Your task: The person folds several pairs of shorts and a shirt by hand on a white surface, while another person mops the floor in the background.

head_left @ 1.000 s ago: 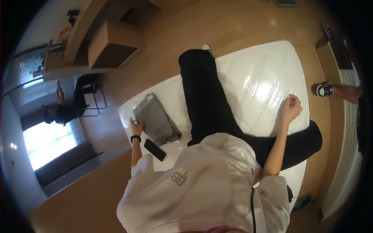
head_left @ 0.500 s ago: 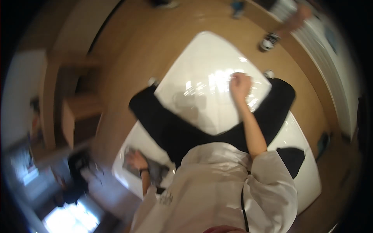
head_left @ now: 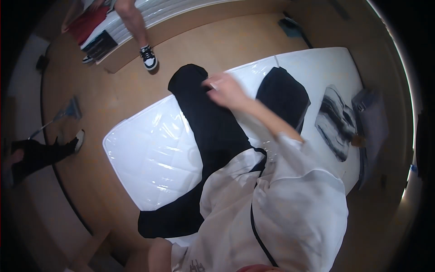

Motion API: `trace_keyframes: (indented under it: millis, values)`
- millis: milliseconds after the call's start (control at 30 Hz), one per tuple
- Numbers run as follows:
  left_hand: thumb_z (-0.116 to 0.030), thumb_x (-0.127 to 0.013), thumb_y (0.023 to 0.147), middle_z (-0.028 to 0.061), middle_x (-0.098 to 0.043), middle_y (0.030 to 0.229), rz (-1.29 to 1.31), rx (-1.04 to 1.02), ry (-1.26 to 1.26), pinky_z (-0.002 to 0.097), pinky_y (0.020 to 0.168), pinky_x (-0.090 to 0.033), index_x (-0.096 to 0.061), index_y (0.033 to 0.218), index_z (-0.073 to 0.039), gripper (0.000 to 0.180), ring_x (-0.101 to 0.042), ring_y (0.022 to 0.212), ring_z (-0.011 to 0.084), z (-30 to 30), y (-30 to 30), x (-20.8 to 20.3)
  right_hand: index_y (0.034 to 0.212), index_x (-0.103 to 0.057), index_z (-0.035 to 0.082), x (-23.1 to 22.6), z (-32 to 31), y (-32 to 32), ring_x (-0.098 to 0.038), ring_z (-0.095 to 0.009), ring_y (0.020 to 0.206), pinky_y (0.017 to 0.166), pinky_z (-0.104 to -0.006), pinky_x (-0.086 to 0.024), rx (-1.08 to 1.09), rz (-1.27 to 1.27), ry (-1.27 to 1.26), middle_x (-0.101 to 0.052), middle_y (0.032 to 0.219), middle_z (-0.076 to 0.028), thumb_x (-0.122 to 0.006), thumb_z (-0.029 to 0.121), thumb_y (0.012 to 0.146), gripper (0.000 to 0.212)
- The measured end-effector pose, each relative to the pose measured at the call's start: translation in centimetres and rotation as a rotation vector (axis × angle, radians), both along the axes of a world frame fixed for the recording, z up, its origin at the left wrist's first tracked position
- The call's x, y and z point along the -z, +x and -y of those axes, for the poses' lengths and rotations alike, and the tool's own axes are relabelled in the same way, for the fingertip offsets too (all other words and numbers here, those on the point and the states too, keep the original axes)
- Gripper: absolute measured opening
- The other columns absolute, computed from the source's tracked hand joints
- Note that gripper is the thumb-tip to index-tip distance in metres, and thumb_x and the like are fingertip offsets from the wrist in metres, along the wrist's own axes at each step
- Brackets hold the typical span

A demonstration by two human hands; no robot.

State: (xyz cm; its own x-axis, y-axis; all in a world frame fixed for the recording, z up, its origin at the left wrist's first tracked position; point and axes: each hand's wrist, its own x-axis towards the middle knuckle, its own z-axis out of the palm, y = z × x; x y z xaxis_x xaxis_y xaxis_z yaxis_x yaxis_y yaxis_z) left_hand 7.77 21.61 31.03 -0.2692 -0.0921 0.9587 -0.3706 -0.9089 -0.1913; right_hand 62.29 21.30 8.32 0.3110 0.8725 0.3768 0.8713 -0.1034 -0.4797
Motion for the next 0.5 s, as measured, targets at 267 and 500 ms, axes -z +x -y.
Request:
trace_keyframes:
  millis: [267,500]
  values:
    - [-0.023,-0.048,0.097,0.0195,-0.046,0.142,-0.440,-0.158,0.067,0.0527,0.115,-0.023,-0.051,0.130,0.001,0.040,-0.037,0.134,0.0373,-2.7,15.9,-5.8,0.129,-0.057,0.014,8.3,24.4,12.1,-0.052,-0.041,0.112,0.089,-0.0555,-0.044,1.195,0.295,-0.579,-0.056,0.123,-0.017,-0.056,0.059,0.087,0.061]
    - [-0.026,-0.057,0.092,0.0197,-0.046,0.143,-0.092,-0.101,0.088,0.0555,0.113,-0.026,-0.055,0.126,0.000,0.043,-0.038,0.134,0.0362,-1.6,17.7,-5.6,0.123,-0.060,0.011,10.6,23.0,10.4,-0.052,-0.038,0.108,0.092,-0.0519,-0.041,1.338,0.382,-0.429,-0.058,0.114,-0.016,-0.049,0.064,0.089,0.064]
